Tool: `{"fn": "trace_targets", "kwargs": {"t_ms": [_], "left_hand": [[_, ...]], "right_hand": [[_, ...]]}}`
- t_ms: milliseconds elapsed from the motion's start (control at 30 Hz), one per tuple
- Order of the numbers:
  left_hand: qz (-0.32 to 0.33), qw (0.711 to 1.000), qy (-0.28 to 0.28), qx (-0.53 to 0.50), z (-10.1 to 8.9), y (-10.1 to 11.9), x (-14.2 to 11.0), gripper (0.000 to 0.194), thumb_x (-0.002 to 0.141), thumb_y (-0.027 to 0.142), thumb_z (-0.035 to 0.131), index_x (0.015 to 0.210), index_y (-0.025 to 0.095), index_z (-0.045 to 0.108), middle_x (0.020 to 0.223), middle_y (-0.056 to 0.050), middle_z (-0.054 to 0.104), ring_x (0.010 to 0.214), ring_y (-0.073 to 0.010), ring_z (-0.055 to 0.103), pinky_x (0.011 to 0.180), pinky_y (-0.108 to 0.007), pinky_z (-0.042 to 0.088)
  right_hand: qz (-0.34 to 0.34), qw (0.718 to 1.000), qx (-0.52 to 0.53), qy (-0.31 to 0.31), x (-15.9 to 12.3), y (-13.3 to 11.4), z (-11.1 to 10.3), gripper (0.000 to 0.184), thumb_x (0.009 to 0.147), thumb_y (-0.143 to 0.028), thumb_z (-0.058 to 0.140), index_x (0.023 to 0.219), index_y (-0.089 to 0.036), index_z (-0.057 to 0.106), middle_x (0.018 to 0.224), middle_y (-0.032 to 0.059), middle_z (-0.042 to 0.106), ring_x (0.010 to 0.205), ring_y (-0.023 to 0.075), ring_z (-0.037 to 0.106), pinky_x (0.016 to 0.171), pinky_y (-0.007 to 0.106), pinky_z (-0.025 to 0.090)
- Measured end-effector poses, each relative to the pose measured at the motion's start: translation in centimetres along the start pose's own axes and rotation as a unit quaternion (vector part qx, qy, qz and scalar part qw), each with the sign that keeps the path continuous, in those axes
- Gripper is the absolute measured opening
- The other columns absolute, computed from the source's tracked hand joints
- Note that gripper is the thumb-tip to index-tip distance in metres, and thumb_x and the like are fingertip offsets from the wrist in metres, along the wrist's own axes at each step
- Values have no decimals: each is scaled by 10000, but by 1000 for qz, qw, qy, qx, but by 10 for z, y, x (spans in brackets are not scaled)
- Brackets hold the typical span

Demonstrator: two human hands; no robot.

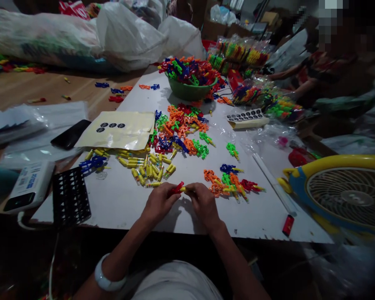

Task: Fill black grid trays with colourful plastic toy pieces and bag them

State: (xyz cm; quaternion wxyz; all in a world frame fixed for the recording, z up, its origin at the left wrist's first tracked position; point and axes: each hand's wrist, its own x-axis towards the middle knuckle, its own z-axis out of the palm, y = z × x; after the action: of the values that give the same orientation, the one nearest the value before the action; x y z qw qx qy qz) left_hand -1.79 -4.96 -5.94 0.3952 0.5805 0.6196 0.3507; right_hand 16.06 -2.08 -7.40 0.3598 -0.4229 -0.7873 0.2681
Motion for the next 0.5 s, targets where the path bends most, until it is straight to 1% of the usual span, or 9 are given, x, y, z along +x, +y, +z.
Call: {"fn": "trace_targets", "kwargs": {"t_ms": [67, 100, 200, 267, 300, 333, 400, 433, 500], "left_hand": [[-6, 996, -74, -47, -4, 1, 1, 205, 785, 295, 626, 919, 173, 723, 806, -34, 683, 742, -166, 611, 691, -275, 461], [-13, 992, -102, -67, -3, 1, 2, 202, 781, 293, 632, 910, 167, 723, 796, -31, 679, 722, -160, 609, 674, -267, 462], [-19, 986, -144, -82, 9, 3, 0, 206, 800, 309, 630, 910, 157, 715, 795, -36, 679, 709, -159, 615, 660, -263, 477], [28, 985, -161, -58, 20, 4, -1, 266, 835, 338, 621, 1029, 175, 699, 912, -57, 696, 799, -177, 639, 728, -284, 505], [66, 985, -155, -33, 24, 4, -1, 320, 849, 347, 618, 1119, 185, 673, 1015, -77, 693, 886, -193, 644, 794, -305, 513], [103, 986, -133, 1, 26, 3, 1, 372, 860, 344, 613, 1197, 188, 637, 1116, -101, 672, 981, -213, 634, 868, -333, 507], [136, 986, -44, 87, 24, 1, 12, 412, 879, 299, 593, 1264, 152, 592, 1227, -153, 621, 1117, -255, 588, 979, -396, 469], [128, 983, 12, 134, 21, -1, 20, 383, 889, 266, 572, 1243, 122, 602, 1222, -175, 616, 1132, -273, 576, 996, -422, 458], [82, 967, 107, 215, 13, -3, 41, 317, 897, 213, 537, 1169, 83, 635, 1159, -191, 629, 1095, -294, 580, 982, -450, 463]], "right_hand": [[83, 992, 78, -46, 1, 8, -8, 37, 887, -240, 623, 907, -215, 640, 814, 18, 679, 756, 174, 617, 683, 292, 478], [115, 985, 108, -69, 2, 12, -13, 51, 868, -260, 649, 893, -216, 645, 798, 5, 675, 739, 165, 616, 670, 282, 474], [169, 963, 164, -134, 1, 22, -40, 106, 830, -308, 682, 840, -205, 658, 778, 1, 670, 743, 165, 617, 682, 285, 479], [181, 954, 169, -171, 0, 30, -66, 142, 827, -340, 677, 839, -200, 667, 803, 15, 678, 759, 176, 626, 697, 301, 493], [175, 957, 148, -176, 2, 33, -79, 150, 839, -350, 659, 849, -201, 675, 835, 28, 686, 788, 187, 633, 719, 316, 500], [158, 968, 107, -163, 4, 37, -90, 153, 854, -351, 636, 860, -206, 683, 879, 43, 696, 836, 202, 638, 758, 339, 501], [107, 990, -11, -90, 18, 45, -101, 146, 872, -322, 598, 878, -217, 699, 962, 71, 706, 948, 239, 626, 863, 399, 475], [81, 993, -65, -49, 29, 48, -99, 148, 879, -296, 579, 886, -218, 705, 986, 82, 708, 985, 252, 616, 902, 421, 455], [50, 991, -127, 4, 58, 51, -77, 177, 896, -241, 539, 944, -209, 706, 999, 98, 706, 998, 257, 606, 931, 429, 437]]}}
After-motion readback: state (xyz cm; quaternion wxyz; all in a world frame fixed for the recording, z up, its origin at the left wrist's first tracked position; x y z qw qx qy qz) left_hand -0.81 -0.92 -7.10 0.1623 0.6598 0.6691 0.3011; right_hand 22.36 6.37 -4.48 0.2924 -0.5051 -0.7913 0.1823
